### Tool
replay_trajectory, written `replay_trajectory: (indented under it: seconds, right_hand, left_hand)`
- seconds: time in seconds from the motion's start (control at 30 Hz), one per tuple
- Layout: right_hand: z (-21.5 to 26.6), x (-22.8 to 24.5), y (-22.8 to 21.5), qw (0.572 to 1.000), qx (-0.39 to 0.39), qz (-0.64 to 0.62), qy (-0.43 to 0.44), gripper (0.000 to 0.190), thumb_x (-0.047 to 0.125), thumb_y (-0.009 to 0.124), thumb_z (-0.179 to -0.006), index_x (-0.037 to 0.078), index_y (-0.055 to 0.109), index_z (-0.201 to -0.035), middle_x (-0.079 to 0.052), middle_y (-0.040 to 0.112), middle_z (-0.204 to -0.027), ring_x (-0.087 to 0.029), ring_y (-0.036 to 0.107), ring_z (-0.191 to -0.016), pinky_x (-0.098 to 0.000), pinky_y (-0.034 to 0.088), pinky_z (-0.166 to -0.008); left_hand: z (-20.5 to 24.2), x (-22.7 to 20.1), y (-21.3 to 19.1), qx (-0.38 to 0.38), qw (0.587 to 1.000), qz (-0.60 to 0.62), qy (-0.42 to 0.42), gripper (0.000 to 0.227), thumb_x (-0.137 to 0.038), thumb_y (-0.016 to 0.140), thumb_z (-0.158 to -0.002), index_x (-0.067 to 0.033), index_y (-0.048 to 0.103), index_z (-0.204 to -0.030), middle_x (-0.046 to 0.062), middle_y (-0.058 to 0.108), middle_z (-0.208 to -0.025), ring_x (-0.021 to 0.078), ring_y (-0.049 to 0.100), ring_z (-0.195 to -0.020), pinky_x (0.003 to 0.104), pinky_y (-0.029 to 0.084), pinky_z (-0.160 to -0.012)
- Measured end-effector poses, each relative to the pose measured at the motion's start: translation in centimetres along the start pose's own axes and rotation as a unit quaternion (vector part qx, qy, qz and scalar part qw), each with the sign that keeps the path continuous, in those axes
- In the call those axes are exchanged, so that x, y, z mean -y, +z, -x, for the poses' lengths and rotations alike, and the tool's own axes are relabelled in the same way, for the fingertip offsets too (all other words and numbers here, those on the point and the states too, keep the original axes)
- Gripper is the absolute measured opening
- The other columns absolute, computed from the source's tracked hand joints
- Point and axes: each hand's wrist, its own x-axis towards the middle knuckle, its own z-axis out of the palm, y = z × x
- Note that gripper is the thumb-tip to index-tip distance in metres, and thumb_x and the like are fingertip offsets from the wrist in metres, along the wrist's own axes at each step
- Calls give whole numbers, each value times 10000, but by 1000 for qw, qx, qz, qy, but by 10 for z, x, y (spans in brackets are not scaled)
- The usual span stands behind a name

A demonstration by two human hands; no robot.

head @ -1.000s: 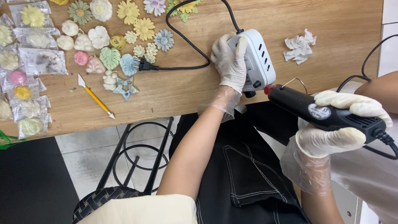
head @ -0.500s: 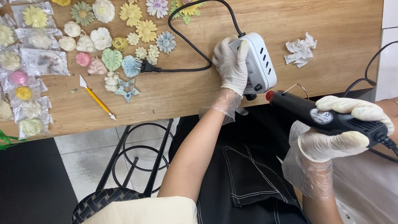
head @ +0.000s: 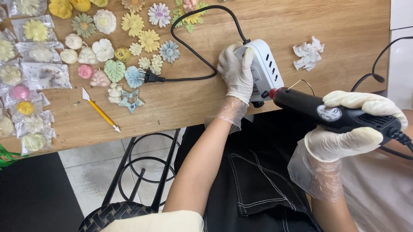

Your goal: The person wipes a white electric wax warmer with a tissue, turns and repositions it, attaches its power cord, and uses a hot air gun to heat and remove wax residue from its surface, continuing to wipe the device. They work at a wooden table covered with silicone molds and wax flower decorations.

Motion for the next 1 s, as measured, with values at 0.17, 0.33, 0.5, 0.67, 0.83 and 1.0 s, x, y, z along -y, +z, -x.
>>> replay_trajectory:
  seconds: [0.17, 0.33, 0.5, 0.67, 0.83, 1.0]
  right_hand:
    - [-16, 3, 30, 998, -8, -64, -6, 629, 650, 543, -1059, 53, 406, -1206, -131, 544, -954, -228, 601, -710, -265, 507, -617]
    - [-27, 2, 27, 999, 33, -34, -5, 630, 652, 530, -1078, 41, 412, -1178, -116, 535, -964, -218, 618, -779, -295, 555, -721]
    - [-31, 0, 10, 999, 26, -35, 15, 620, 636, 550, -1090, 43, 401, -1197, -108, 501, -1005, -218, 595, -811, -342, 565, -733]
    - [-66, -11, 9, 998, 60, -4, 9, 646, 652, 562, -1080, 46, 376, -1206, -126, 514, -1009, -228, 610, -798, -351, 585, -745]
    - [-118, -76, -13, 982, 131, 103, 90, 773, 738, 611, -967, 24, 493, -1239, -113, 610, -1016, -183, 633, -790, -321, 559, -716]
    - [-129, -172, -17, 915, 126, 383, -1, 640, 483, 831, -941, -14, 630, -1291, -195, 633, -1224, -314, 646, -1062, -431, 552, -891]
  left_hand:
    - [3, -2, -5, 5, 1000, -7, 0, 723, -684, 499, -912, -122, 519, -1367, 207, 417, -1455, 425, 312, -1370, 571, 221, -1176]
    - [4, 7, -1, 0, 1000, -2, 19, 699, -662, 493, -930, -110, 519, -1358, 194, 440, -1439, 407, 326, -1382, 546, 218, -1201]
    - [1, 10, -3, 1, 999, -2, 32, 697, -649, 484, -935, -89, 522, -1348, 198, 443, -1436, 399, 333, -1381, 535, 213, -1202]
    - [-2, 20, -1, -11, 999, -7, 50, 649, -585, 477, -967, -55, 514, -1340, 218, 459, -1409, 405, 356, -1354, 526, 238, -1181]
    - [-3, 22, -9, 6, 998, 12, 65, 578, -518, 459, -999, -45, 515, -1325, 218, 472, -1395, 395, 373, -1338, 513, 265, -1165]
    - [-3, 21, -16, 12, 995, 19, 94, 535, -483, 439, -1021, -34, 532, -1297, 204, 528, -1323, 360, 442, -1288, 479, 312, -1139]
